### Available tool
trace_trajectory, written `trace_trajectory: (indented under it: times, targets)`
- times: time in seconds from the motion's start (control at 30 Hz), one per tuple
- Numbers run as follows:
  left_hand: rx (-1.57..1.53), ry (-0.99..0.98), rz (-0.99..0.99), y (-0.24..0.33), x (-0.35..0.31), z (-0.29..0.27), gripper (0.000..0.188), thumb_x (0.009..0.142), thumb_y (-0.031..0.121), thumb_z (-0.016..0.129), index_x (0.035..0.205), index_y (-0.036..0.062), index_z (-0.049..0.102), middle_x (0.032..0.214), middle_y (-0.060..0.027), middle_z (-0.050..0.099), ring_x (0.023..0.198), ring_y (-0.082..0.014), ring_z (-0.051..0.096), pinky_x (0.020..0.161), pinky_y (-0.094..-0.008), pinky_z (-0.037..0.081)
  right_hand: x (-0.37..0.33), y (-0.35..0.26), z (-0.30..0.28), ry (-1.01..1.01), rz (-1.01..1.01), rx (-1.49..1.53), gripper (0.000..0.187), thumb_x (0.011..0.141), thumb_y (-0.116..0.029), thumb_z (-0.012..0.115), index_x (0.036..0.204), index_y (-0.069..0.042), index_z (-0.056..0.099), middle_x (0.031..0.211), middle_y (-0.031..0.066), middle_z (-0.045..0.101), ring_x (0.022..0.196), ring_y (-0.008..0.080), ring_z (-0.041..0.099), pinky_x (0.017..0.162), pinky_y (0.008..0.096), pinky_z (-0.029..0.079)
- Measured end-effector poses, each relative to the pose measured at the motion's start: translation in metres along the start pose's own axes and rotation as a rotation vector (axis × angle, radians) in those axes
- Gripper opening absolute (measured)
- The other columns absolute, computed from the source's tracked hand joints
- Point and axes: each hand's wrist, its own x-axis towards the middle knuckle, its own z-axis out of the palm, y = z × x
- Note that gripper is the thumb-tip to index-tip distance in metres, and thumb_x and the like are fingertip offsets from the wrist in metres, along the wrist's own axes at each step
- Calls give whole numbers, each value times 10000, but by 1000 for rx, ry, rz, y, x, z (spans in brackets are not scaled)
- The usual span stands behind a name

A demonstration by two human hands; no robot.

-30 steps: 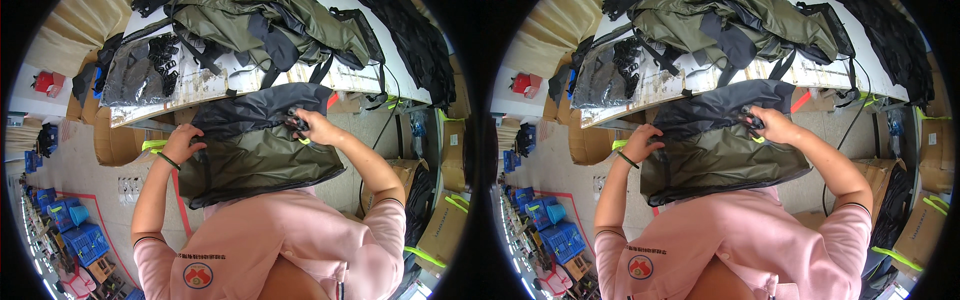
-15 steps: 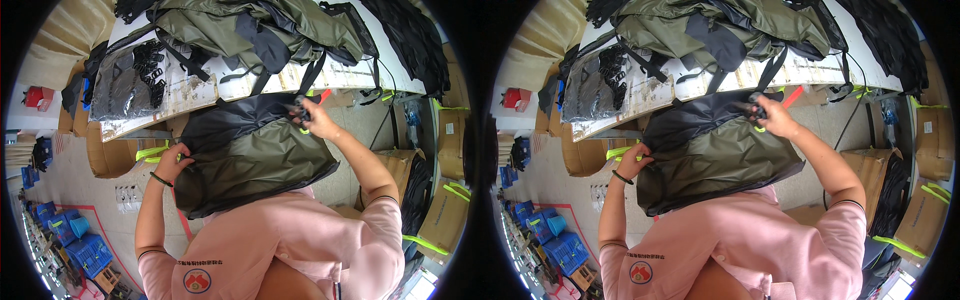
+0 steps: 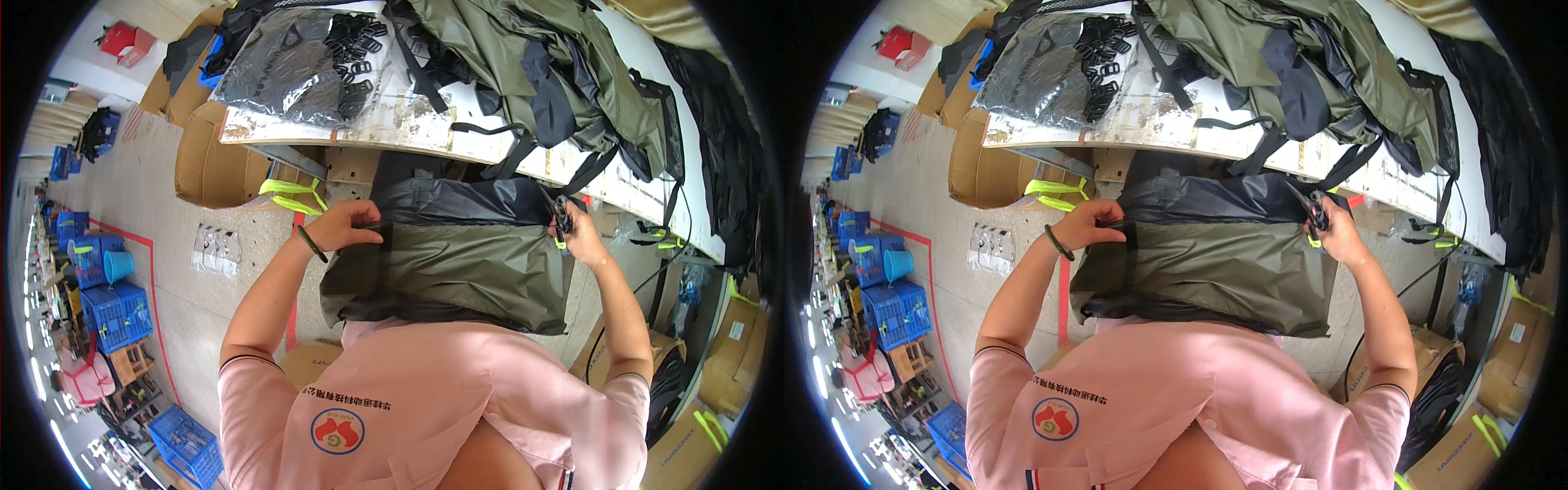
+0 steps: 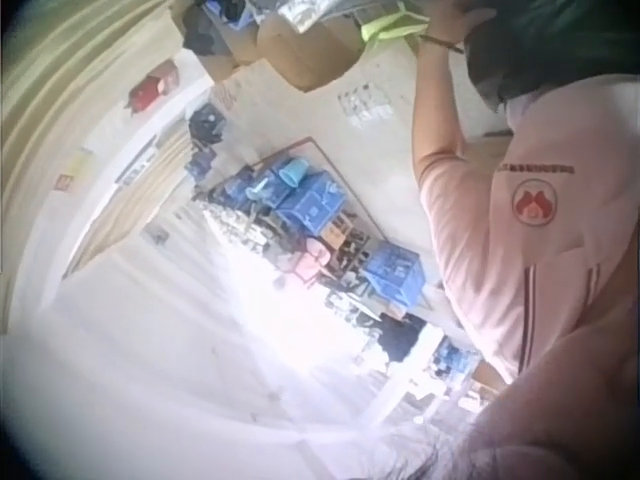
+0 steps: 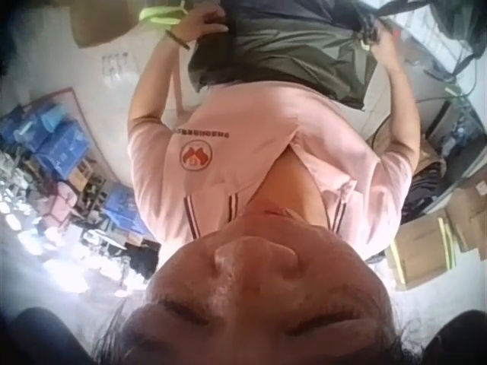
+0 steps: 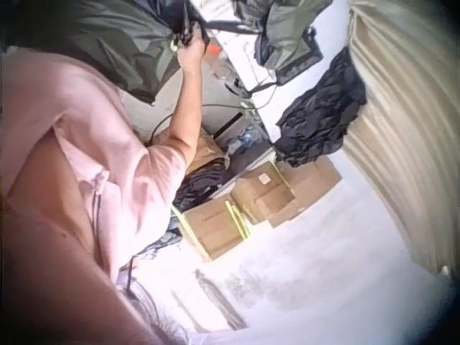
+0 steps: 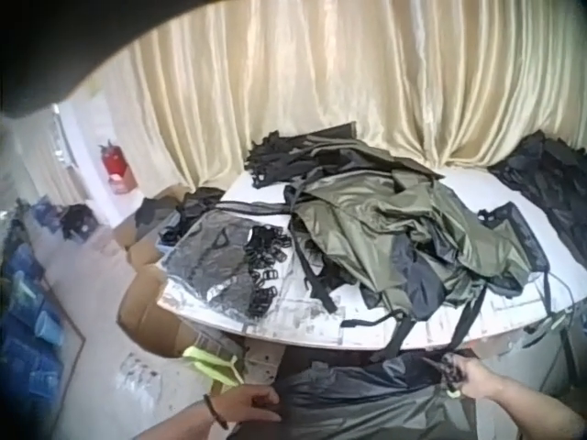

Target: The person is using scissors to cut and trim excess material from olive green and black fabric components of a backpack or tactical bag at a workshop table.

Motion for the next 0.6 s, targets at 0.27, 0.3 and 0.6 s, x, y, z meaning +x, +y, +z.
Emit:
trace_trajectory:
  times: [0.27, 0.3, 0.6]
  targets:
    - [-321, 96, 47, 22, -1, 10, 196, 776, 35, 727, 930, 66, 610, 809, 79, 521, 753, -9, 468, 676, -173, 394, 16, -119, 18, -66, -291, -627, 438, 642, -340, 779, 881, -55, 548, 735, 128, 610, 746, 346, 613, 673, 430, 475]
    - [-325, 92, 51, 25, 0, 10, 199, 778, 31, 721, 947, 61, 620, 817, 77, 524, 758, -9, 473, 683, -171, 396, 19, -133, 25, -86, -400, -629, 453, 632, -360, 777, 867, -50, 545, 750, 131, 605, 766, 346, 604, 697, 437, 463]
    - [-456, 63, 35, 38, -1, 17, 179, 799, 36, 691, 958, 27, 609, 847, 44, 550, 790, -26, 506, 725, -184, 426, 43, -178, 50, -232, -506, -707, 506, 616, -439, 772, 790, -36, 520, 715, 140, 588, 751, 339, 587, 705, 421, 444]
